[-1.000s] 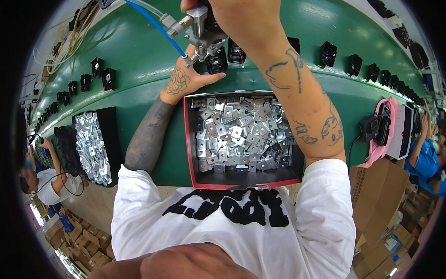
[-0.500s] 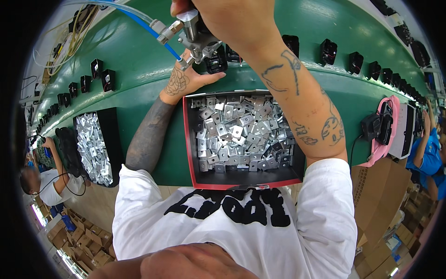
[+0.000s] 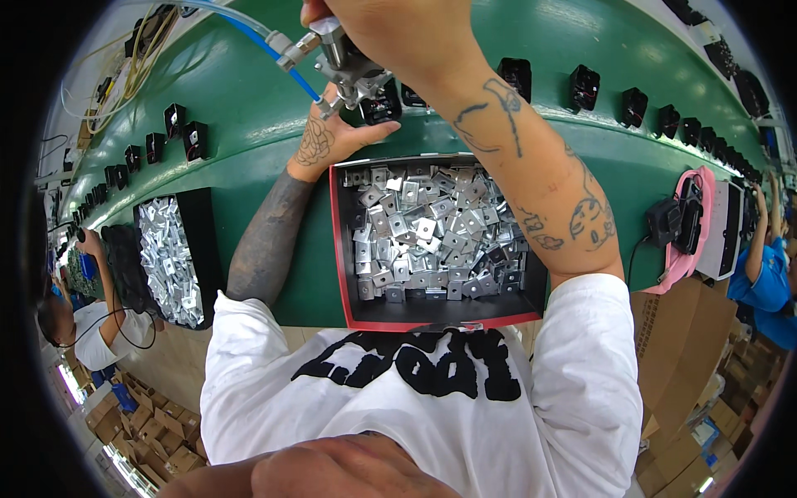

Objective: Assembling electronic components into housings at a production line using an electric screwdriver.

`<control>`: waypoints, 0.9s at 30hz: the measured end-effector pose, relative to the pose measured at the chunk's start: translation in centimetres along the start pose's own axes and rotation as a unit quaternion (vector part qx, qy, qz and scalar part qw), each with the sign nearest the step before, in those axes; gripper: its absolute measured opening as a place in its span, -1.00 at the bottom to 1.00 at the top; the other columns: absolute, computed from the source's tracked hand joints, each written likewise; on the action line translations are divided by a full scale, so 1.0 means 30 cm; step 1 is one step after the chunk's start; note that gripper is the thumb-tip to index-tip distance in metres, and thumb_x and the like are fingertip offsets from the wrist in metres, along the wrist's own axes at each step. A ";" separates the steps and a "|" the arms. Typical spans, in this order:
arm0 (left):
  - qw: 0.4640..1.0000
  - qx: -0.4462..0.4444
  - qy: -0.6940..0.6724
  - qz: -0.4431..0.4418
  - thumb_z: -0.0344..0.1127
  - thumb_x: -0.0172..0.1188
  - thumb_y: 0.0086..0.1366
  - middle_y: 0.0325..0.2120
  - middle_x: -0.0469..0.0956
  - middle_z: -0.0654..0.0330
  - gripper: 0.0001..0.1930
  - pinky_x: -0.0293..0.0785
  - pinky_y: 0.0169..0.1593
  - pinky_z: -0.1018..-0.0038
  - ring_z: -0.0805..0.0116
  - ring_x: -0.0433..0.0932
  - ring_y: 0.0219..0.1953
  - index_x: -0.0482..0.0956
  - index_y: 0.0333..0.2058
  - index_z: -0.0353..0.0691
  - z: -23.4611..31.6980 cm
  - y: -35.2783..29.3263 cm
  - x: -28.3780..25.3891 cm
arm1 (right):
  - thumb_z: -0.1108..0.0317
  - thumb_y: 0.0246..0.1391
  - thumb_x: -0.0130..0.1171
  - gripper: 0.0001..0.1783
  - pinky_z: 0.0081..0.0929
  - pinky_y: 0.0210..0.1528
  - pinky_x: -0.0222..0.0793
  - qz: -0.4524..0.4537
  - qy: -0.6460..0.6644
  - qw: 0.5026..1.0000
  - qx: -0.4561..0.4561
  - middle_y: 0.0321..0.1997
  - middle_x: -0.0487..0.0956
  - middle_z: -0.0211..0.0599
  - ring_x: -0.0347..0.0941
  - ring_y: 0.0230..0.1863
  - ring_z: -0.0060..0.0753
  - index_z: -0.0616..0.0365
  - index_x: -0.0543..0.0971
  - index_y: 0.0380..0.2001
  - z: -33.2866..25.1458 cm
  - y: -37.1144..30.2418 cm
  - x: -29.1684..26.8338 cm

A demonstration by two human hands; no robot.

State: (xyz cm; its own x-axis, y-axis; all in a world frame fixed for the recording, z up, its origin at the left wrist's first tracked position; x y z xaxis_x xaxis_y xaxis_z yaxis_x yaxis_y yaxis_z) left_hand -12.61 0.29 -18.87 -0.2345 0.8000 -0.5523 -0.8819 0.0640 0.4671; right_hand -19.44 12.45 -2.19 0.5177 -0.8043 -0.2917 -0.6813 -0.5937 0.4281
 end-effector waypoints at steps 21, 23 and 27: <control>0.824 0.134 0.439 -0.333 -0.43 0.13 0.07 -0.38 0.50 0.11 -0.89 0.48 -0.38 0.43 0.27 0.49 -0.49 0.56 -0.39 -0.23 0.449 -0.121 0.159 | 0.12 0.41 -0.28 -0.59 -0.62 -0.63 0.33 0.298 0.324 0.897 -0.046 -0.51 0.59 -0.19 0.45 -0.65 -0.47 0.21 0.46 -0.21 -0.124 -0.020 -0.279; 0.835 0.069 0.445 -0.316 -0.42 0.12 0.07 -0.40 0.48 0.09 -0.92 0.49 -0.35 0.44 0.24 0.50 -0.45 0.53 -0.42 -0.24 0.435 -0.126 0.180 | 0.13 0.41 -0.30 -0.59 -0.60 -0.64 0.33 0.285 0.324 0.901 -0.047 -0.50 0.59 -0.17 0.46 -0.65 -0.47 0.22 0.45 -0.19 -0.110 -0.021 -0.268; 0.842 0.056 0.429 -0.323 -0.41 0.11 0.08 -0.41 0.47 0.07 -0.93 0.49 -0.33 0.44 0.21 0.51 -0.43 0.51 -0.43 -0.25 0.461 -0.100 0.182 | 0.14 0.41 -0.32 -0.59 -0.59 -0.64 0.33 0.368 -0.128 0.884 -0.259 -0.50 0.59 -0.16 0.46 -0.65 -0.46 0.23 0.44 -0.19 0.044 -0.067 -0.411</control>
State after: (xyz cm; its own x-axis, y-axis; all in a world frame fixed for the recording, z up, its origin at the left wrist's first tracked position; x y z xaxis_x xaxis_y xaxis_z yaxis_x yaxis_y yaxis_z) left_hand -5.60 12.71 -13.73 0.0281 -0.1447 -0.9891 -0.9057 0.4150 -0.0865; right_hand -25.14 23.52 -0.59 -0.1466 -0.9864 0.0739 -0.4217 0.1300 0.8974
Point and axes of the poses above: each hand's wrist, its own y-axis towards the middle knuckle, its own x-axis out of the palm, z = x × y, the point moved 4 cm from there along y, towards the middle knuckle
